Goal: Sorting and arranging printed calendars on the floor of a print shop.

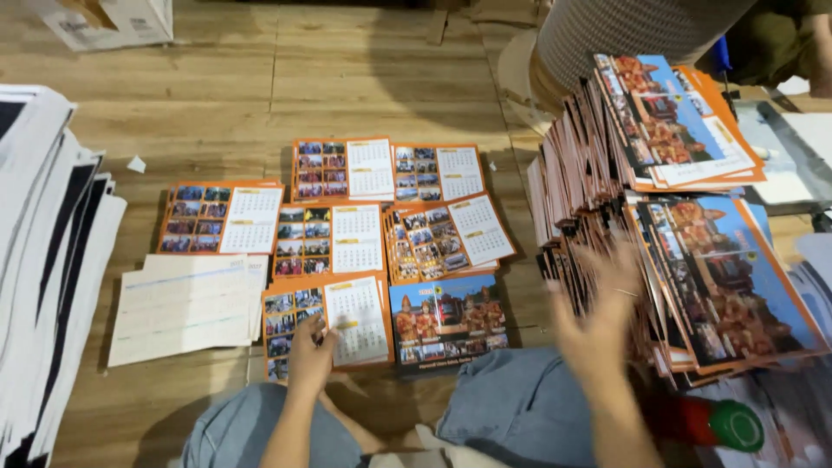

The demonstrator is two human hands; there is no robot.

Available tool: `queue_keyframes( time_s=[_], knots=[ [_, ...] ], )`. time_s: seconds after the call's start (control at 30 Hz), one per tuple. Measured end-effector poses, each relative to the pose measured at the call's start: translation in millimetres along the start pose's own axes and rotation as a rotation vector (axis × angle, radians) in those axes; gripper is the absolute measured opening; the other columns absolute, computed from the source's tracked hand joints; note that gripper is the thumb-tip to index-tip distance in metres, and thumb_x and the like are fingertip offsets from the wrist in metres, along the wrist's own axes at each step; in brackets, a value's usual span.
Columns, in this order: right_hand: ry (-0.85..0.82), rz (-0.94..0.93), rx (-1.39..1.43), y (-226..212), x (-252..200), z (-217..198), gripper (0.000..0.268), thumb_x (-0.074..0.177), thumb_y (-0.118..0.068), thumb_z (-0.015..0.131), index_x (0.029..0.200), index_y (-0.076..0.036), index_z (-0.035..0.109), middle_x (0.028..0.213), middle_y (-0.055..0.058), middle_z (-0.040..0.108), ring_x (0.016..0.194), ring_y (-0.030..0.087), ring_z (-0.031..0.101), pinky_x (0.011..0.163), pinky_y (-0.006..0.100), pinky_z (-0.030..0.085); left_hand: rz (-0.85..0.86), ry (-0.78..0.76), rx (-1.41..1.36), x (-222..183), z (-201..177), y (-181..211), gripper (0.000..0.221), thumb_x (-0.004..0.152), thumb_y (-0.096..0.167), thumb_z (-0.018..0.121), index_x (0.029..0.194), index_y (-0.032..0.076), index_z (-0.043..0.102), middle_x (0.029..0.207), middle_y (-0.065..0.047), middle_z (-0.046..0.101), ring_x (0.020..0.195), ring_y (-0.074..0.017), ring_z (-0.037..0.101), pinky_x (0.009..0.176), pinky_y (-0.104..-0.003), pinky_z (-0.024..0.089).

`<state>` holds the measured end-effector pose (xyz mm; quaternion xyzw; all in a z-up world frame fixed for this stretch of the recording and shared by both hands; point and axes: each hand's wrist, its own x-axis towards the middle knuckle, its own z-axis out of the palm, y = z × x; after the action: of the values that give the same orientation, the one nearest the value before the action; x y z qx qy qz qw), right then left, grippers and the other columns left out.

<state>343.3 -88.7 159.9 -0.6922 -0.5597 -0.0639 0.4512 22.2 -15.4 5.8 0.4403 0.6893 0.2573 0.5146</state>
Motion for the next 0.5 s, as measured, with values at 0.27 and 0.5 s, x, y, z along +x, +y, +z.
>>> queue_keyframes(
  time_s=[0.27, 0.5],
  knots=[
    [-0.362, 0.402, -0.033, 171.9, -38.5, 179.8, 0.062, 0.080, -0.025, 0.066, 0.135, -0.015, 0.038, 0.148, 0.015, 0.027, 0.137, 0.036, 0.022, 0.100, 0.052, 0.035, -0.050, 0.092, 0.036, 20.1, -0.8, -13.4, 0.048, 0.088, 0.023, 0.056, 0.132, 0.007, 0.047, 0.134, -0.009, 0.050, 0.124, -0.0264, 0.048, 0.106, -0.041, 0.037],
    [-0.529, 0.709, 0.038, 158.2, -10.1, 161.8, 0.082, 0.081, -0.035, 0.063, 0.147, -0.018, 0.017, 0.153, 0.008, 0.018, 0.138, 0.033, 0.022, 0.108, 0.053, 0.025, -0.160, 0.059, 0.052, 17.5, -5.0, 9.7, 0.047, 0.090, 0.022, 0.055, 0.134, 0.010, 0.045, 0.135, -0.006, 0.049, 0.123, -0.0264, 0.048, 0.106, -0.042, 0.040]
  ],
)
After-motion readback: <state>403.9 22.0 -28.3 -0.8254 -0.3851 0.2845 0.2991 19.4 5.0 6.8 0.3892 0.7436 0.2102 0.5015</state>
